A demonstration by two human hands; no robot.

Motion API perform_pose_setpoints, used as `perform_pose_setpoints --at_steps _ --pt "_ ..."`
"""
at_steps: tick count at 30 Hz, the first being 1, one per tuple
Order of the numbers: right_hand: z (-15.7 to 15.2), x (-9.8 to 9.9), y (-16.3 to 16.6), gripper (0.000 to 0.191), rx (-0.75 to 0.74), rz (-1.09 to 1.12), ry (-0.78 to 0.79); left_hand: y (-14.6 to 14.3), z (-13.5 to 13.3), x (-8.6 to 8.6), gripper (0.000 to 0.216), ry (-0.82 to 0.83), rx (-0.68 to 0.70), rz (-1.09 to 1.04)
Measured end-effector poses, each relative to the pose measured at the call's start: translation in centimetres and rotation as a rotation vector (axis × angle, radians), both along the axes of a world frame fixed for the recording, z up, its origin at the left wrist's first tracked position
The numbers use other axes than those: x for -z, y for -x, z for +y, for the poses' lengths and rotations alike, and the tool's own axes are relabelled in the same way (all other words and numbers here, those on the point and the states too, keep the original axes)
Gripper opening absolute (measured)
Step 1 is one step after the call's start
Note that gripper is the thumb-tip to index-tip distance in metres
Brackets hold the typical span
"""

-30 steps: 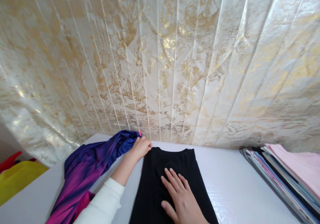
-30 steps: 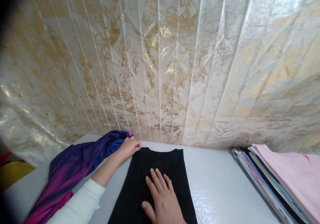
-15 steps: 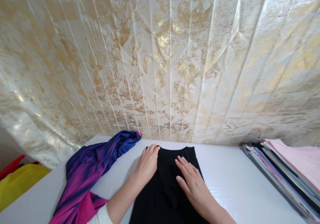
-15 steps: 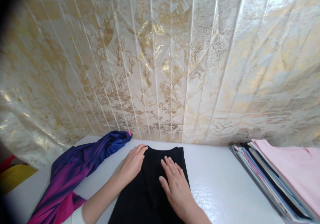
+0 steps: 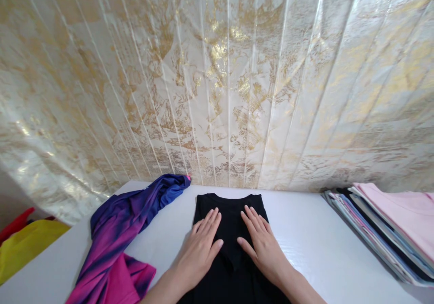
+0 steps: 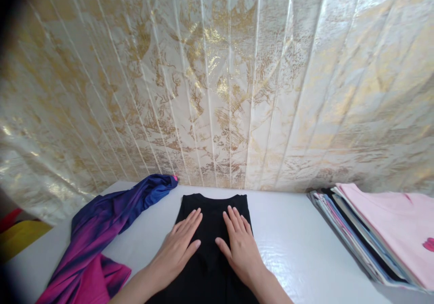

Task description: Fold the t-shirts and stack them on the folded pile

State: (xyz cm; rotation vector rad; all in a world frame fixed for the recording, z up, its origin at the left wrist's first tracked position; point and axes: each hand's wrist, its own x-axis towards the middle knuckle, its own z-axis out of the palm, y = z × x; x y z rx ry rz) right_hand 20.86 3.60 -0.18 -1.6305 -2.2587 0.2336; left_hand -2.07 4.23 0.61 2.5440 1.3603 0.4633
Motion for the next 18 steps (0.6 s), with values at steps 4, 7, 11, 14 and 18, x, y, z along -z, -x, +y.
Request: perform_pose_setpoints --at_steps 4,7,11,14,18 --pt "-1.7 -1.3 1.8 0.077 -0.263 0.109 0.135 0.1 -1.7 -1.1 0.033 -0.015 -0.172 -0.121" --pt "-2.4 -0.7 2.9 0.081 -0.365 0.162 0.194 -0.5 -2.6 -1.7 0.025 0.024 -0.186 -0.095" --pt "-1.8 0.5 2.5 0.067 -0.267 0.491 0.169 -1.5 -2.9 -2.1 0.028 0.059 -0.146 0.019" --pt "-1.2 0.3 1.7 0.058 -0.153 0.818 0.206 -2.1 -2.9 -2.7 0.026 0.039 -0.079 0.106" --pt "-0.8 -0.1 1.4 0.054 -0.063 1.080 0.266 -3.0 -2.8 -3.0 0.025 -0.040 0.025 0.163"
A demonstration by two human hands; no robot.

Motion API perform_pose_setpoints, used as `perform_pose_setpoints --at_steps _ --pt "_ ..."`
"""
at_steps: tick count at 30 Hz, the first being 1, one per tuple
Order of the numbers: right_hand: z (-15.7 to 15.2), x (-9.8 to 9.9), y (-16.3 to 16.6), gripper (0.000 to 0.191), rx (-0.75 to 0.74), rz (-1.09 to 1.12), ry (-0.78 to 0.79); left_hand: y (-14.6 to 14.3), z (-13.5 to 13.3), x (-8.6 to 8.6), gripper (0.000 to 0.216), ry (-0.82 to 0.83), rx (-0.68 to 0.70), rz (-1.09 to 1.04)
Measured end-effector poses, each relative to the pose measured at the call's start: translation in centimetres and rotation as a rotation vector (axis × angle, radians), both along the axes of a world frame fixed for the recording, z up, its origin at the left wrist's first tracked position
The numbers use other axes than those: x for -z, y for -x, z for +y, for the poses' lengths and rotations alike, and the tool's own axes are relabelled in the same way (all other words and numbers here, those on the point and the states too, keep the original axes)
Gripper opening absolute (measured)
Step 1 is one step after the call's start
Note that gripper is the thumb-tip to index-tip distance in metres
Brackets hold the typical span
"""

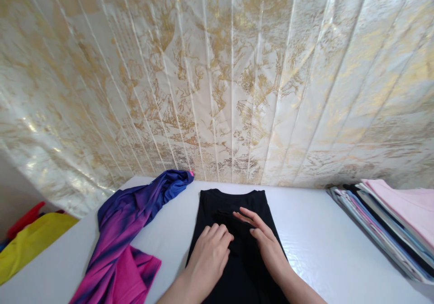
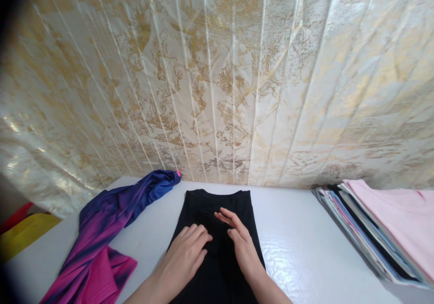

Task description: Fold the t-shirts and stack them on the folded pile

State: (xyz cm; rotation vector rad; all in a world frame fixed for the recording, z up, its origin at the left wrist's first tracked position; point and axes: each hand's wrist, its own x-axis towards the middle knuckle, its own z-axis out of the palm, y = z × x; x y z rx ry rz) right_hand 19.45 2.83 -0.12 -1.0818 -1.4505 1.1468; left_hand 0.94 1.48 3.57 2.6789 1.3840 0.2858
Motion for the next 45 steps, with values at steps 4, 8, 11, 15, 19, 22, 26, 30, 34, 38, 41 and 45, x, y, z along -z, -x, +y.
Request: perform_pose_setpoints --at_steps 4,8,11,15,19,22,26,30,34,38,41,45 --pt "0.4 0.7 0.0 0.055 -0.010 0.171 0.050 -0.7 0.3 0.7 0.019 -0.040 0.055 -0.008" --pt "0.1 0.7 0.0 0.056 -0.016 0.155 0.031 -0.5 0.4 1.4 0.017 -0.050 0.045 -0.133" --pt "-0.9 -0.4 0.2 0.051 -0.165 -0.016 -0.018 -0.2 -0.3 1.3 0.016 -0.009 0.101 -0.204" --pt "-1.0 -1.4 -0.3 0.049 -0.252 -0.231 -0.102 0.2 -1.2 -0.3 0.016 0.058 0.117 -0.235" --pt "0.9 -0.2 -1.7 0.051 -0.024 -0.636 -0.266 0.3 -0.2 -1.8 0.020 0.001 -0.015 -0.294" --pt "1.8 1.7 -2.3 0.057 0.060 -0.969 -0.316 -0.2 1.6 -1.2 0.025 -0.005 -0.026 -0.264" --pt "1.8 3.2 -2.3 0.069 0.079 -1.155 -0.318 -0.8 2.9 0.8 0.067 0.167 0.025 -0.068" --pt "2.5 3.3 -2.8 0.074 0.152 -1.196 -0.284 -0.7 2.7 1.2 0.082 0.256 0.002 0.010" --pt "3.3 3.2 -3.5 0.076 0.205 -1.221 -0.232 -0.5 2.4 0.7 0.083 0.281 -0.018 0.023" --pt "3.8 2.7 -3.1 0.070 0.220 -1.194 -0.271 -0.5 2.6 0.7 0.090 0.277 -0.043 0.012" --pt "4.6 1.6 -1.8 0.058 0.140 -1.134 -0.377 -0.2 4.1 0.6 0.077 0.164 -0.097 -0.023" --pt "6.4 0.6 0.1 0.046 -0.021 -1.067 -0.448 0.6 8.3 0.2 0.036 -0.007 -0.199 -0.028"
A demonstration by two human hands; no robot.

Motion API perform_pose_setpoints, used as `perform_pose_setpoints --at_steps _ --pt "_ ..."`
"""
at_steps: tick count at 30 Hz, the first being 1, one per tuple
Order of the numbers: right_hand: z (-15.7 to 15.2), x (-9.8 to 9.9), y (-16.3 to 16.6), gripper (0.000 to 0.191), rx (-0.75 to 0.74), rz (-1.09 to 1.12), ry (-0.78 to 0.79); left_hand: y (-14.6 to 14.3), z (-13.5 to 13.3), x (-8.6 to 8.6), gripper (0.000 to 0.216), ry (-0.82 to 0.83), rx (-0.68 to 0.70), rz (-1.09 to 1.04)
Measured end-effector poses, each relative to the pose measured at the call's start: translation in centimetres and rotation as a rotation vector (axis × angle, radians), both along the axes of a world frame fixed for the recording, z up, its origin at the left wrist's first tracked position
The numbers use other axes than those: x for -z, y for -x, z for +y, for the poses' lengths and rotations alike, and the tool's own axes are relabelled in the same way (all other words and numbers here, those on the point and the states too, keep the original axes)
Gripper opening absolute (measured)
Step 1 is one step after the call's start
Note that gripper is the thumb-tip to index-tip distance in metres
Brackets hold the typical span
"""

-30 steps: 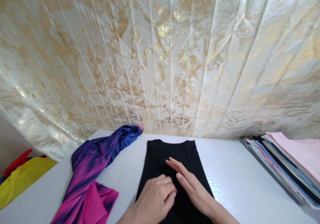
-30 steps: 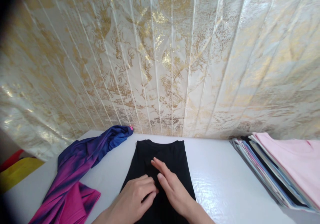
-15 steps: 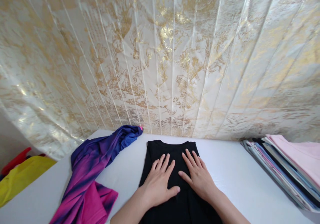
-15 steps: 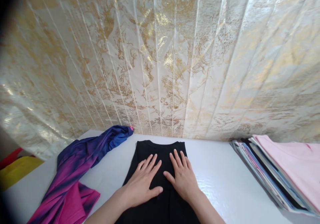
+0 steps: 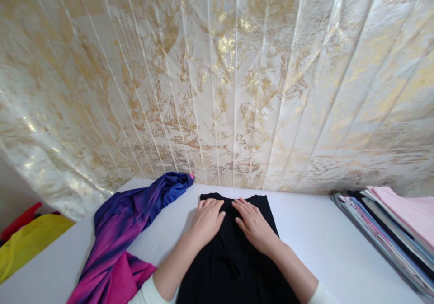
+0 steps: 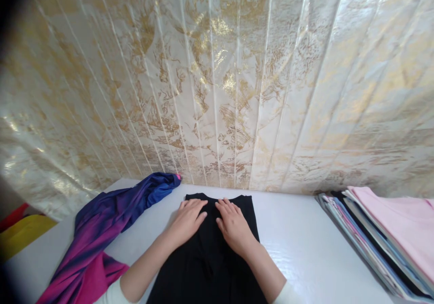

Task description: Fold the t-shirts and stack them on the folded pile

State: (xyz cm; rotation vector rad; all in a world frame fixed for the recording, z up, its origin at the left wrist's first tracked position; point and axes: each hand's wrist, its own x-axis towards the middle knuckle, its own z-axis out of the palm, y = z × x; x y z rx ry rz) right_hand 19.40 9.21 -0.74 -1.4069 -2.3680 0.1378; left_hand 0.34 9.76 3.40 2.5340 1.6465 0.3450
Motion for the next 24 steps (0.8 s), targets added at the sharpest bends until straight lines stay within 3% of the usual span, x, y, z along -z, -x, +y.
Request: perform_pose_setpoints --at_steps 6,11,17,24 --pt "1.3 0.6 1.0 0.045 0.007 -0.014 0.040 0.9 6.9 -0.2 0.021 -0.045 -0.153 0.099" --pt "0.6 0.3 1.1 0.053 0.021 -0.048 0.061 0.8 8.6 0.4 0.029 -0.030 -0.175 0.162" --pt "1.5 -0.1 -0.8 0.052 0.105 -0.026 0.076 0.4 6.8 -0.1 0.013 -0.121 -0.161 0.122" --pt "2.7 1.5 -4.7 0.057 0.255 -0.062 0.092 -3.6 1.0 -0.7 0.016 -0.091 0.035 0.049"
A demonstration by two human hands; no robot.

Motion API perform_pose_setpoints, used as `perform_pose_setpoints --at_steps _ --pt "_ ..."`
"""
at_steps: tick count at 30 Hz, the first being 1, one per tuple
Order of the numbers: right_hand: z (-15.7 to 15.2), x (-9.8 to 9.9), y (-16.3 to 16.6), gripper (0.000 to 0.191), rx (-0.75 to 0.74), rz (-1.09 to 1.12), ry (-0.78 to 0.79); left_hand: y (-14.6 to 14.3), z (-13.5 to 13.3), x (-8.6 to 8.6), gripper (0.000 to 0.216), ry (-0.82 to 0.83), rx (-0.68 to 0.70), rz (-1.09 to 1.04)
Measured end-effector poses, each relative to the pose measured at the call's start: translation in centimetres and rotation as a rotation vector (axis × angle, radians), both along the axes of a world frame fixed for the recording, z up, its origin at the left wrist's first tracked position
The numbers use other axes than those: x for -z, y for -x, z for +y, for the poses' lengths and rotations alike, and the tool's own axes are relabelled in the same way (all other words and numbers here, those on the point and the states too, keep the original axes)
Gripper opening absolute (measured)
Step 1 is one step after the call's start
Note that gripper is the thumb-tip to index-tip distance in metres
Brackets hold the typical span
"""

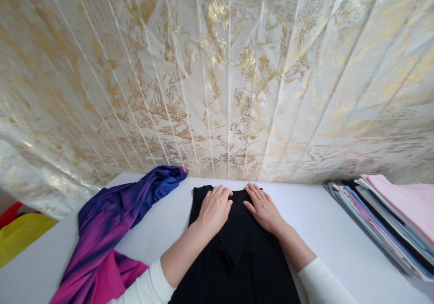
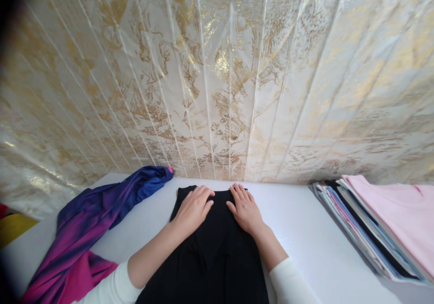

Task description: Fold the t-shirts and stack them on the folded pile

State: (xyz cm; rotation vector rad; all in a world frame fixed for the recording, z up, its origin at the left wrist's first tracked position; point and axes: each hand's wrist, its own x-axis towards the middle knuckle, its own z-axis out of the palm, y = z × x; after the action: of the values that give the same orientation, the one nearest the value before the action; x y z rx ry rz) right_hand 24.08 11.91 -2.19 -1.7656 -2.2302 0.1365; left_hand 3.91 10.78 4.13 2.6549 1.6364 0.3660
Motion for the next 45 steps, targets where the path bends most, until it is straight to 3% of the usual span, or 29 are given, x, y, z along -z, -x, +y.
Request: perform_pose_setpoints --at_steps 4,9,12,15,18,22,34,40,45 --pt "-0.1 0.2 0.3 0.066 0.051 0.000 -0.016 -0.3 -1.8 0.3 0.022 0.047 -0.068 0.055" --pt "-1.4 -0.9 1.5 0.060 0.052 0.043 -0.074 1.9 -1.6 0.3 0.010 0.064 -0.194 0.110" --pt "-4.1 -1.3 2.8 0.050 -0.070 0.249 -0.133 2.6 -1.3 0.4 0.007 0.092 -0.208 0.122" --pt "-7.8 -1.4 4.3 0.053 -0.182 0.511 -0.141 2.6 -1.2 0.5 0.010 0.123 -0.194 0.119" --pt "-10.8 -1.4 5.2 0.062 -0.193 0.652 -0.078 2.6 -1.4 0.3 0.012 0.141 -0.188 0.106" --pt "-12.0 -0.9 5.2 0.068 -0.175 0.720 -0.021 2.9 -1.9 -0.2 0.010 0.181 -0.173 0.101" --pt "-11.8 -0.1 5.0 0.079 -0.162 0.722 0.003 4.6 -0.3 0.3 0.005 0.266 -0.233 -0.021" --pt "-11.9 -2.0 5.2 0.063 -0.209 0.524 0.135 4.3 -0.6 0.3 0.018 0.239 -0.217 -0.059" --pt "-12.3 -3.8 5.5 0.069 -0.296 0.358 0.166 3.3 -1.4 -0.4 0.037 0.145 -0.121 -0.125"
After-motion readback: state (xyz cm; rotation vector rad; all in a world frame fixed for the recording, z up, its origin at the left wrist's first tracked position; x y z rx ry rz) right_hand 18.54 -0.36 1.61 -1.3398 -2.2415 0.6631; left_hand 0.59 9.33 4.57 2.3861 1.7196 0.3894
